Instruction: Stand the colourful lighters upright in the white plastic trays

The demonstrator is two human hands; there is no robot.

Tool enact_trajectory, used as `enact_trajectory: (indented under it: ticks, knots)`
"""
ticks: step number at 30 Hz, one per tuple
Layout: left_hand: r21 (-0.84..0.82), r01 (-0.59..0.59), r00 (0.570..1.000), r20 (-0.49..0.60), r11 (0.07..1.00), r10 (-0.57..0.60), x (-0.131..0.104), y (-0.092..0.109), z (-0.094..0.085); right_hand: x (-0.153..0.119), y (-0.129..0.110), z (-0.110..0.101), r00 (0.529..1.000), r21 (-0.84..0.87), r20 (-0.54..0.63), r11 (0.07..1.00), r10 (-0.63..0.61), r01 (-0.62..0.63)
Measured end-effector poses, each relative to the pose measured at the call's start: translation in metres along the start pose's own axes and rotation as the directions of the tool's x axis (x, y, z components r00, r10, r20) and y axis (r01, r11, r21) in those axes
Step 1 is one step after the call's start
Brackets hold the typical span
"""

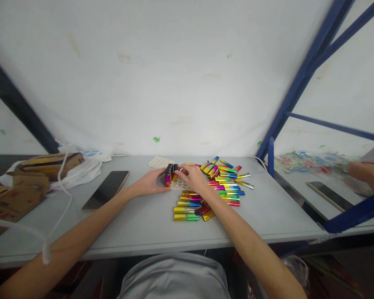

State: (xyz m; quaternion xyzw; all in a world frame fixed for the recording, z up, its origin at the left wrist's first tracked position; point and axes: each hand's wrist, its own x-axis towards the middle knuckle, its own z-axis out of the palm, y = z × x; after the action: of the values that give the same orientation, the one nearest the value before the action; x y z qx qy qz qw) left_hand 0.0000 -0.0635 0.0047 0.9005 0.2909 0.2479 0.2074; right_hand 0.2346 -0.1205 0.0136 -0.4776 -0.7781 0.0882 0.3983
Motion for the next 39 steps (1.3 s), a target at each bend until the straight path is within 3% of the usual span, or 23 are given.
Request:
enact_trajectory:
  ticks: [11,15,18,21,27,32,39]
  knots:
    - [-0.022,0.016,1.000,0.010,1.000,-0.016,0.000,0.002,-0.001,0.002,0.008,0.007,0.999,-0.141,0.032,0.989,-0.031,0.036]
    - [-0.029,0.016,1.000,0.019,0.999,-0.015,0.001,0.003,-0.002,0.003,0.004,0.009,1.000,-0.276,0.009,0.961,0.001,0.002]
    - [-0.025,0.009,1.000,0.022,1.000,-0.008,0.001,0.003,-0.002,0.005,0.001,0.007,0.998,-0.361,0.065,0.932,-0.009,0.032]
    - [-0.013,0.008,1.000,0.021,1.000,-0.008,0.001,0.002,-0.002,0.007,0.004,-0.003,0.996,-0.401,0.086,0.914,-0.031,0.063]
    - [0.006,0.023,0.999,0.024,1.000,-0.023,0.001,-0.001,-0.001,0.005,0.042,-0.036,0.998,-0.460,-0.033,0.885,0.061,-0.070]
    - [-0.006,0.018,1.000,0.013,1.000,-0.018,0.001,-0.001,0.000,-0.005,0.066,-0.042,0.988,-0.465,0.104,0.884,0.112,-0.051]
    - [-0.013,0.025,1.000,0.002,1.000,-0.025,0.001,0.001,-0.001,-0.009,0.067,-0.046,0.961,-0.409,0.252,0.912,0.111,0.002]
